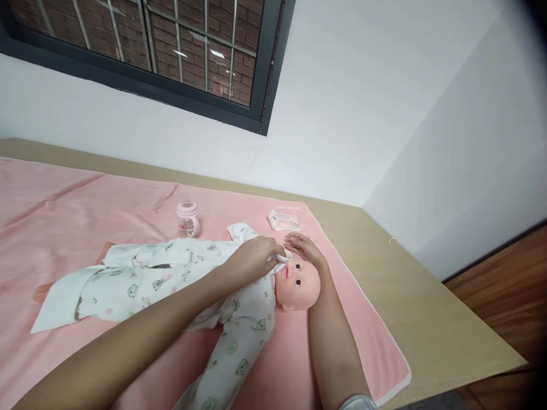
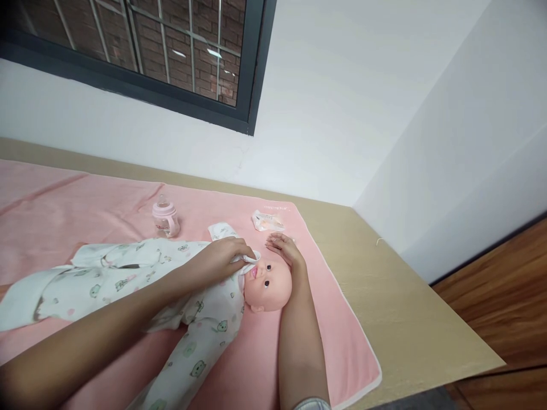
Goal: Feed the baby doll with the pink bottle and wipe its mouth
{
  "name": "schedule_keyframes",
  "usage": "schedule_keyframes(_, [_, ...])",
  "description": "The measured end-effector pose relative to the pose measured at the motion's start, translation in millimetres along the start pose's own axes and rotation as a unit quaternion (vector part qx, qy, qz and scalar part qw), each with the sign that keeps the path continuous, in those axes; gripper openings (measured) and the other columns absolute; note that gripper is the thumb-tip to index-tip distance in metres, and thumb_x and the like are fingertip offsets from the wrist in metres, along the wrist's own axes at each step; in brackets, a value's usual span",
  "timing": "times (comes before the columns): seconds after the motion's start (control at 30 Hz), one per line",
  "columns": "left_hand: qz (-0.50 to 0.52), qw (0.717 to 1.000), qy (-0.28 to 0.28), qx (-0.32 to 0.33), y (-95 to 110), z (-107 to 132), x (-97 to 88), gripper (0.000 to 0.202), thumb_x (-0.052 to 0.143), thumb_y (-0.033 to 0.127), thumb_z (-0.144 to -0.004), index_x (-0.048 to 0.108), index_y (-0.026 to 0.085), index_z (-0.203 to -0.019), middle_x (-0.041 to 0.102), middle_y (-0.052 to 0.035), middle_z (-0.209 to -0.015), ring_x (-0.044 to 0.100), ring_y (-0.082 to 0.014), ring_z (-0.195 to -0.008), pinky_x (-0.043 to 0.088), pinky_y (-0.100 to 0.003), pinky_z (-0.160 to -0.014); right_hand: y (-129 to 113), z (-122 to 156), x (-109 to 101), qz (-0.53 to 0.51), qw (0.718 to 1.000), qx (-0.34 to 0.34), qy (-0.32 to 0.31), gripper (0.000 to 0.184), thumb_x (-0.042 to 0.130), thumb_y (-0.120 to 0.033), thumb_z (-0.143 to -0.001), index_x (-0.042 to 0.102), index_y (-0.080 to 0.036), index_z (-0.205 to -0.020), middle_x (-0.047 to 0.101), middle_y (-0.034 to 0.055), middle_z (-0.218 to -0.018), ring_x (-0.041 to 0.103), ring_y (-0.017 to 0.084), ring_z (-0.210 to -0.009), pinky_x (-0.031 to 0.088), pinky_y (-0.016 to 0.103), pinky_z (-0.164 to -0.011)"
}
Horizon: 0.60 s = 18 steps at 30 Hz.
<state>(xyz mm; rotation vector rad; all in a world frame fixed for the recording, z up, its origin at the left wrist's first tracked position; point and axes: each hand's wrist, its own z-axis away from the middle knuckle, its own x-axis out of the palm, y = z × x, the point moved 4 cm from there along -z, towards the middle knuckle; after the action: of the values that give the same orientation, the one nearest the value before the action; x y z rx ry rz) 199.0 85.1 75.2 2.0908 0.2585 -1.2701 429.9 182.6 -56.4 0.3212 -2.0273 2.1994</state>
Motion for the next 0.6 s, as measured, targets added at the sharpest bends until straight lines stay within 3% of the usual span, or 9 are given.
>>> schedule_keyframes(0.37, [0.005,1.0,-0.004,-0.014,2.7,0.8,-2.9,0.036,0.042,0.012,-0.082,0.073,0.022,-0.099,0.071,-0.0033,-0.096,0.063,-0.0223,-0.094,0.044,-0.03,-0.078,0.0,0.4,-0.7,0.0,1.0,0.002,0.004,0.032,0.08,-0.026,-0.068,0.066,-0.019,-0.095,0.073,0.0062,-0.098,0.071,0.018,-0.087,0.053,0.036,-0.097])
schedule_keyframes(0.6, [0.072,0.997,-0.014,0.006,3.9,3.9,-4.1,0.031,0.045,0.018,-0.084,0.072,0.021,-0.1,0.072,-0.0007,-0.105,0.064,-0.0206,-0.096,0.044,-0.028,-0.079,0.7,-0.5,-1.3,-0.003,1.0,0.001,0.007,0.032,0.081,-0.028,-0.066,0.066,-0.019,-0.093,0.074,0.0045,-0.094,0.07,0.018,-0.088,0.054,0.035,-0.096])
